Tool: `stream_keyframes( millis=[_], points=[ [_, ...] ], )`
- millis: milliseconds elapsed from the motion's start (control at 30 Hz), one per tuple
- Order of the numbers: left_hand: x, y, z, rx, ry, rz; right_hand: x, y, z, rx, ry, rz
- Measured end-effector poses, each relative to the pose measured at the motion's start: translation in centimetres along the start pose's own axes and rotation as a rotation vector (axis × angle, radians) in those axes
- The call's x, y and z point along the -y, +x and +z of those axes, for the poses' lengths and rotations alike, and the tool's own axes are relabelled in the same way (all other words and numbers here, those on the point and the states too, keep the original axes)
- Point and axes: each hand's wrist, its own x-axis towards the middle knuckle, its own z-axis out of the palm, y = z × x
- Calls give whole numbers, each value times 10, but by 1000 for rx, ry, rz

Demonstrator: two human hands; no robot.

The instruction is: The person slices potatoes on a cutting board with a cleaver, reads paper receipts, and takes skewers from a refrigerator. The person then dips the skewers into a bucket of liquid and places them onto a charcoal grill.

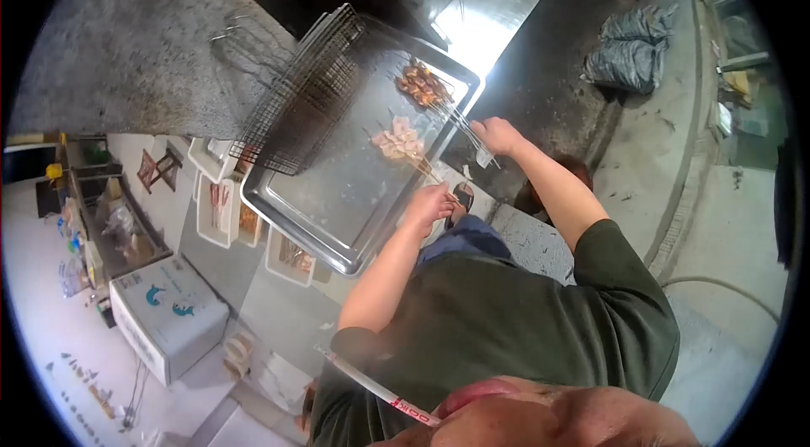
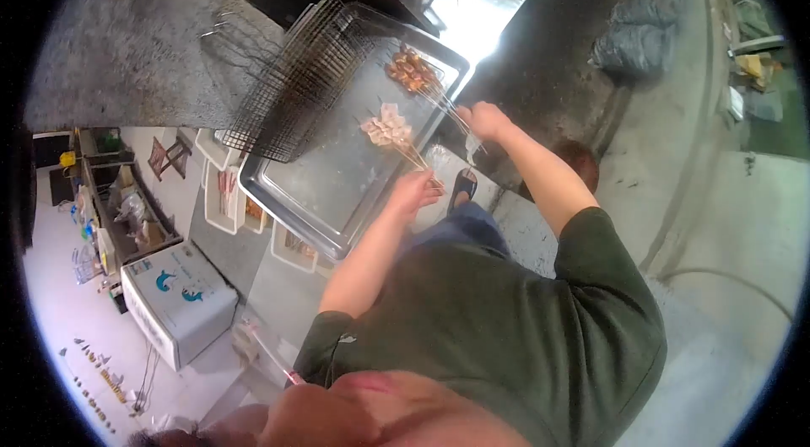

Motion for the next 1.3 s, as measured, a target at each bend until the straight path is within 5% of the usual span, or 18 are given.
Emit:
stream_keyframes(
  millis=[133, 267, 333, 433, 767, 967, 1300],
  points=[
    [1, -37, 42, -503, 581, 434, -29, -14, -14, -16, 191, -30],
    [-33, -17, 83, -431, 538, 634, -42, -36, 0, 145, 388, -59],
    [-42, 26, 94, -533, 521, 585, -33, -48, -5, 271, 513, 13],
    [-59, 66, 99, -318, 108, 181, -42, -49, 10, 68, 470, -103],
    [-51, 106, 112, -353, -166, 145, -46, -54, 12, -182, 302, -162],
    [-60, 115, 112, -136, -386, 98, -58, -36, 60, -374, 853, 245],
    [-59, 118, 135, -195, -788, 138, -4, -15, 32, -481, 1484, 382]
  ],
)
